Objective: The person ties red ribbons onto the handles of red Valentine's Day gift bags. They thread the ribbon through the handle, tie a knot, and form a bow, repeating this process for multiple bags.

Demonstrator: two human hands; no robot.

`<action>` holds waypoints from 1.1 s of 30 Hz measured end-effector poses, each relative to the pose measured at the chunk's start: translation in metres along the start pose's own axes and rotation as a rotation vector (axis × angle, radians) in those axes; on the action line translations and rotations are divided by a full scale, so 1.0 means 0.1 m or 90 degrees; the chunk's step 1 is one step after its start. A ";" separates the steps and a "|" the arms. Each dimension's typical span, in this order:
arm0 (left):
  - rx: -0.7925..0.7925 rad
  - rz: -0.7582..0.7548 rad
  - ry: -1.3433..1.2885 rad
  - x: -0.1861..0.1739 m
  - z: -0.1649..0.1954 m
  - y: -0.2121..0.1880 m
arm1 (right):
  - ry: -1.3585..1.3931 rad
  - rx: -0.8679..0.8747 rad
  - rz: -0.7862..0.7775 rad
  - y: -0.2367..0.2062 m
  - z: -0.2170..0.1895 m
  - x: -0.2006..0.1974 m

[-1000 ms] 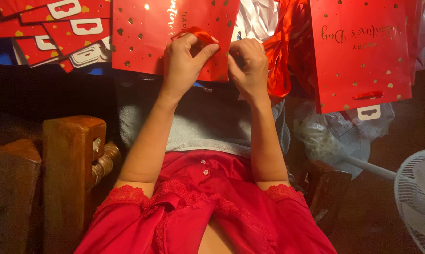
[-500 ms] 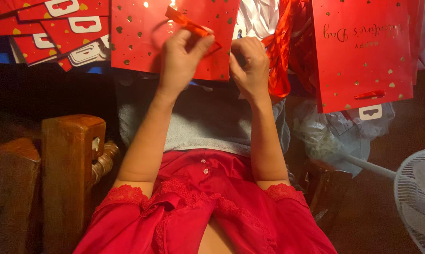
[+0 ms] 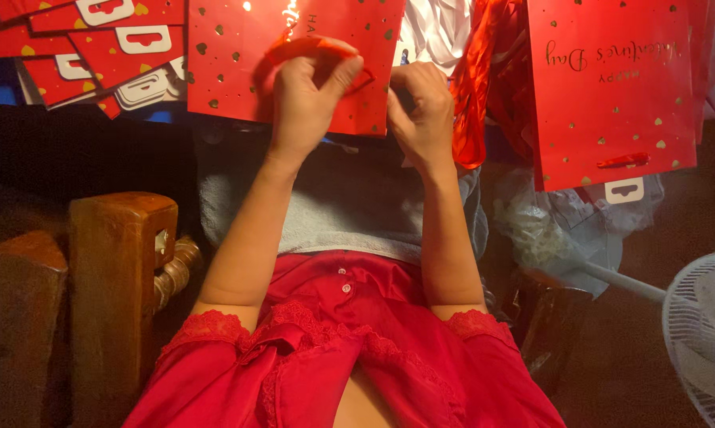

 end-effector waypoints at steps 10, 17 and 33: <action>0.035 0.004 0.013 0.04 0.01 -0.03 | 0.004 0.026 0.003 0.01 0.01 -0.01; -0.056 -0.010 -0.135 0.00 -0.24 0.01 | 0.004 -0.009 0.041 0.03 -0.06 -0.08; -0.070 0.079 -0.306 -0.27 -0.27 0.06 | 0.003 -0.006 0.041 0.04 -0.08 -0.07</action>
Point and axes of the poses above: each hand's wrist, its own y-axis towards the middle knuckle, its own x-axis out of the palm, z = x × y, the point moved 10 cm from there along y, towards the middle knuckle, and after that the axes turned 3 degrees about -x, right-handed, at the moved point
